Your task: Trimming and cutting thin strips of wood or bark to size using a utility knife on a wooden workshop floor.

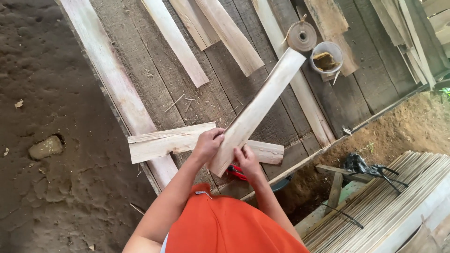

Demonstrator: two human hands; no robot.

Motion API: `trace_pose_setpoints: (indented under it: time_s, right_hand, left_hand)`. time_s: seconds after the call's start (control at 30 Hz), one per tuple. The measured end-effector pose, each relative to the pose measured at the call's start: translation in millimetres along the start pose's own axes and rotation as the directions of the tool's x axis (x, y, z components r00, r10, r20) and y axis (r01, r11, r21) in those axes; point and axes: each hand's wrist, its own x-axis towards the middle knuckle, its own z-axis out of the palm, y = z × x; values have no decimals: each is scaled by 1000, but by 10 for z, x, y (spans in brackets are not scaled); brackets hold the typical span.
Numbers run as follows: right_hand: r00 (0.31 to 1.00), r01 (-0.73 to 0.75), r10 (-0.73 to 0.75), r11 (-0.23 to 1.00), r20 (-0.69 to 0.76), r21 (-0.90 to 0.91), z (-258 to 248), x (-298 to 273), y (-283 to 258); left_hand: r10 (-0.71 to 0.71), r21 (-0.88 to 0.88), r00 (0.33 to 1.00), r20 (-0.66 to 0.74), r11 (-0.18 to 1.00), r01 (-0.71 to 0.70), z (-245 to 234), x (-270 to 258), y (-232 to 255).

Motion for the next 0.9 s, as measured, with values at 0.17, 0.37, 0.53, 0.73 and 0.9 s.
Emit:
trace_pose_setpoints:
  time_s: [0.17,0.37,0.53,0.73,0.9]
  right_hand:
    - [970,234,-118,702,214,-673,178,-560,-801]
    - [985,144,2,524,170,-840,266,-542,-834]
    - [995,-8,76,664,57,-748,293,-627,-1047]
    - [961,-149,12,864,-276,-480,-49,-532,-994]
    - [999,-5,-34,563,-29,-826,-387,-244,-649]
  left_hand:
    - [-36,83,998,-54,996,40,-49,-34,-255]
    - [-68,-56,993,-97,996,63,-181,-308,-10]
    - [-57,-174,990,-126,984,34,-269,-520,136]
    - [6,-212,981,-194,976,-48,-154,-637,-98]
    - [-7,-194,979,-204,980,-33,-163,-770,-153]
